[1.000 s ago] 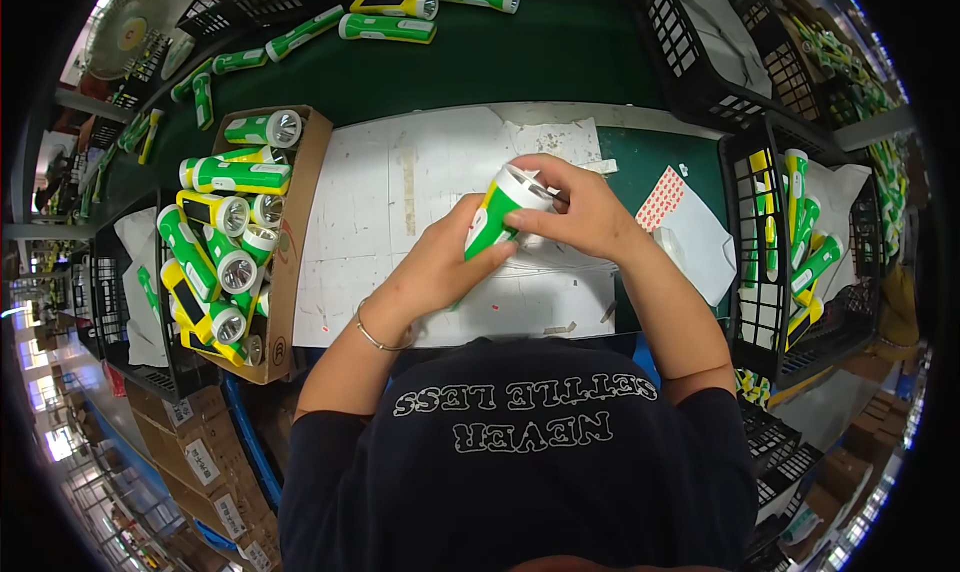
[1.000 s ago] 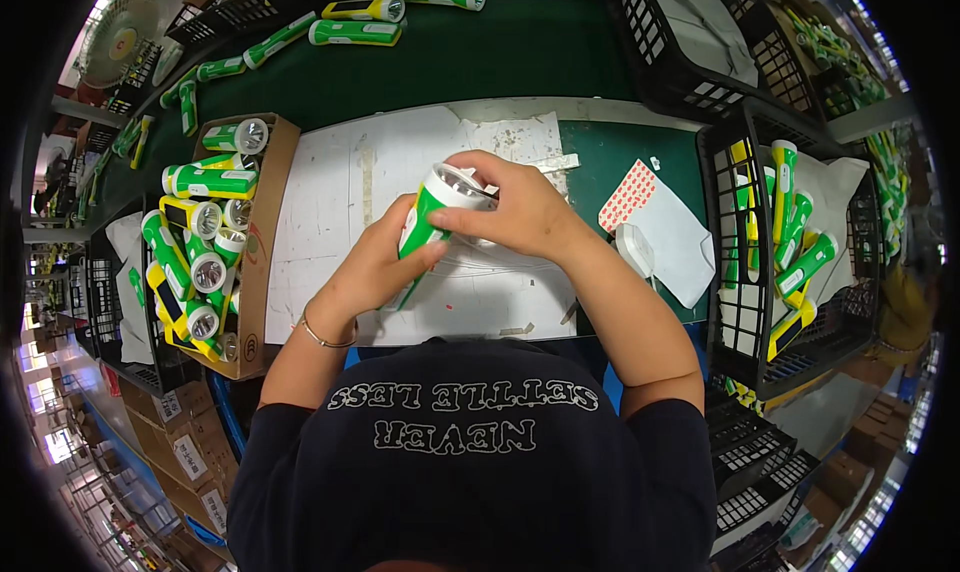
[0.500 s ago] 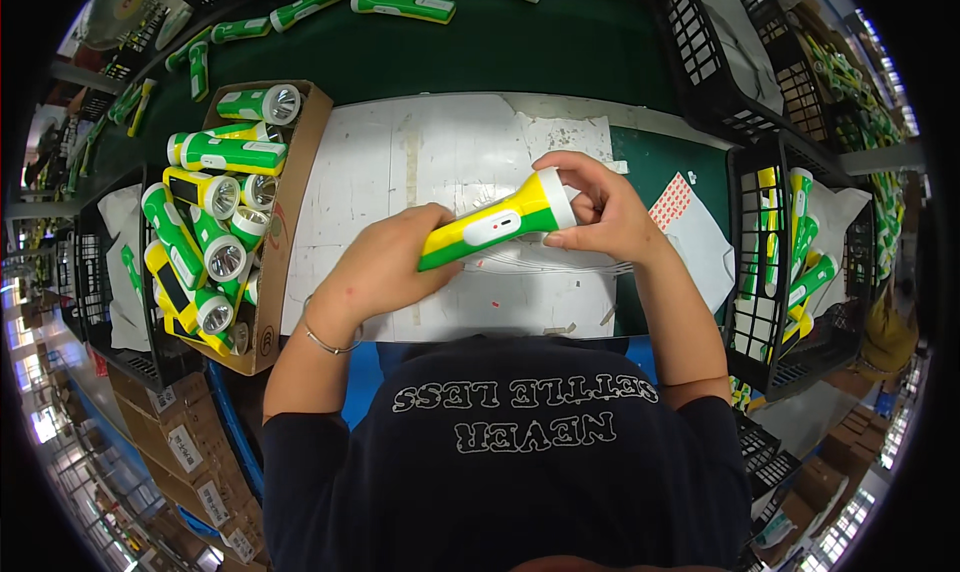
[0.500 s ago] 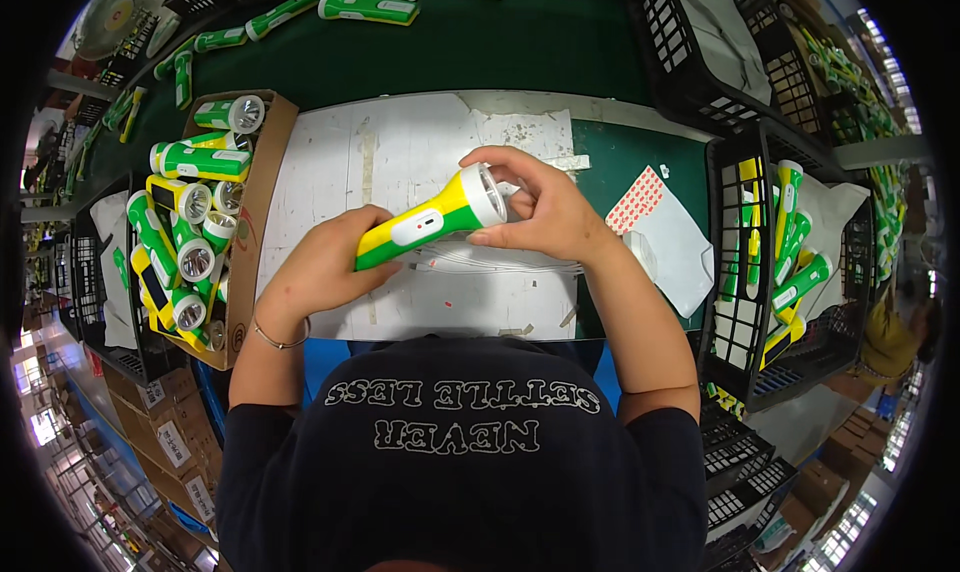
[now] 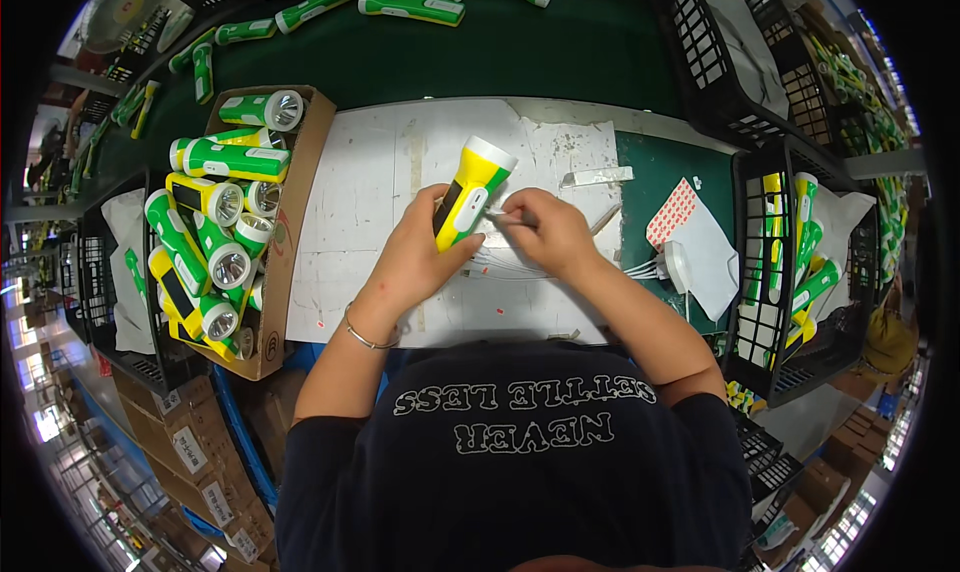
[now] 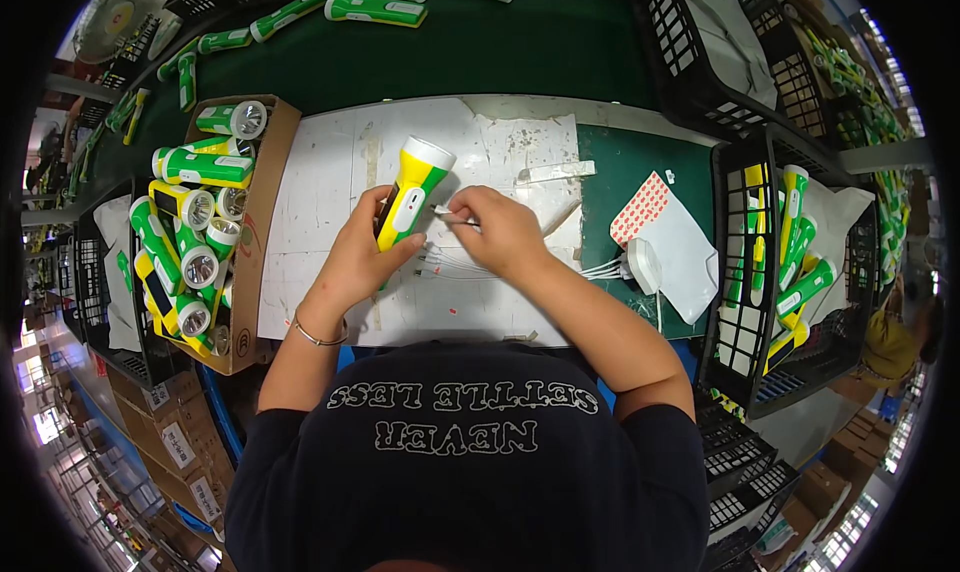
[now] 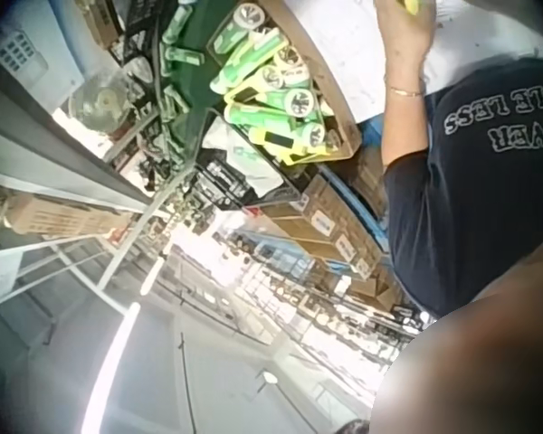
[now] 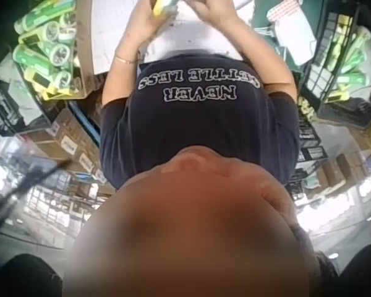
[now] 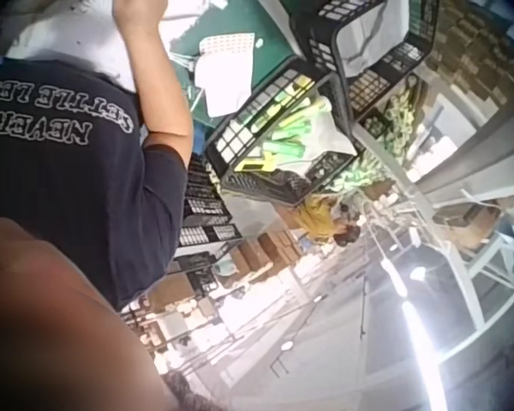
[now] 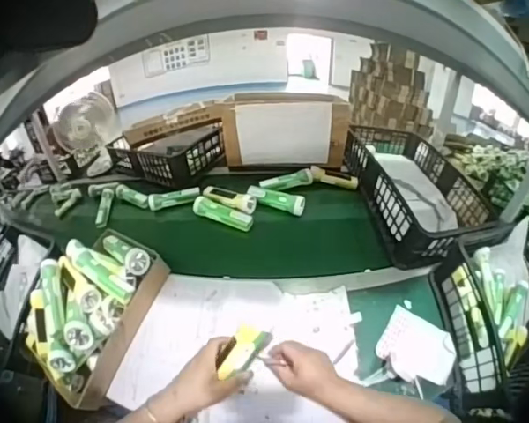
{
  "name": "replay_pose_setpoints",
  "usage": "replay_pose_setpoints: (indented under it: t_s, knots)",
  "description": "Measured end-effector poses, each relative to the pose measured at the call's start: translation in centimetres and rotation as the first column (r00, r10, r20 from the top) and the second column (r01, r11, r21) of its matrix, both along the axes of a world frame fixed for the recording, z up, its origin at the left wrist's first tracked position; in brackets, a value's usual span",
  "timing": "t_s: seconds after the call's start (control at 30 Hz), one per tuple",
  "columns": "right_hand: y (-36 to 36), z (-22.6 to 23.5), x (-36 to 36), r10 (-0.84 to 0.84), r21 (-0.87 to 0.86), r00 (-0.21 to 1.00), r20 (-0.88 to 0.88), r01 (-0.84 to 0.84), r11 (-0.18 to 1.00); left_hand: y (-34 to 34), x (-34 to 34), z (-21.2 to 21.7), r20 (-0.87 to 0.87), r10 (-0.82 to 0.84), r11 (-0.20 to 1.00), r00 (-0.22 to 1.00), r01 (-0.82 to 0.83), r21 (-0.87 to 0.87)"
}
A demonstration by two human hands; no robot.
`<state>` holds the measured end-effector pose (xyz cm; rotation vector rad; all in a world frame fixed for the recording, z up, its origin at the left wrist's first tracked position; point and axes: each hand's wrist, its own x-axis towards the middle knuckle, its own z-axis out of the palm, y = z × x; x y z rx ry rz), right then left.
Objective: Inspecting and sorting flashlights on an assembly line.
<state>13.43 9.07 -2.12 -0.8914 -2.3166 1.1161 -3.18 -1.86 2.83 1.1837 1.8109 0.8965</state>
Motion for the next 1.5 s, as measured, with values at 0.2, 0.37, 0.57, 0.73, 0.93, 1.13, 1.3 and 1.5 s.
replay_pose_setpoints:
  t_s: [0.2,0.37,0.57,0.73,0.93,1.13,1.3,1.5]
  knots:
    - [0.5,2.9,1.6,-0.085,-0.517,0.968,-0.234,-0.05,0.854,0.9,1.3,0.0,-0.081,-0.017,0.999,0.997,0.02,0.038]
    - [0.1,3.8,1.7,-0.122,-0.411,0.988,-0.098,0.071,0.909,1.4,2.5,-0.3,-0.183,0.053,0.992,0.982,-0.03,0.122]
    - [-0.4,3.0,1.0,-0.236,-0.618,0.932,-0.275,0.017,0.786,1.3,3.5,-0.1,-0.527,0.199,0.961,0.826,-0.061,0.268]
    - [-0.5,2.5,0.9,-0.206,-0.602,0.945,-0.254,0.012,0.798,1.4,2.9,0.2,-0.559,0.198,0.959,0.805,-0.041,0.281]
    - [0.0,2.7,2.6,-0.058,-0.564,0.987,-0.147,-0.036,0.825,2.0,1.5,0.3,-0.545,0.014,0.989,0.838,0.068,0.131]
    - [0.1,4.5,3.6,0.078,-0.192,0.996,0.049,-0.067,0.979,2.7,-0.7,2.1,-0.289,0.04,0.989,0.956,0.003,0.146]
    - [2.8,7.5,3.4,-0.036,-0.454,0.919,-0.392,-0.159,0.877,2.1,0.7,4.9,-0.151,-0.318,0.934,0.936,0.336,0.118]
    - [3.0,9.1,4.3,-0.139,-0.521,0.87,-0.473,-0.149,0.841,0.7,-1.2,8.5,-0.46,-0.277,0.931,0.844,0.355,0.09]
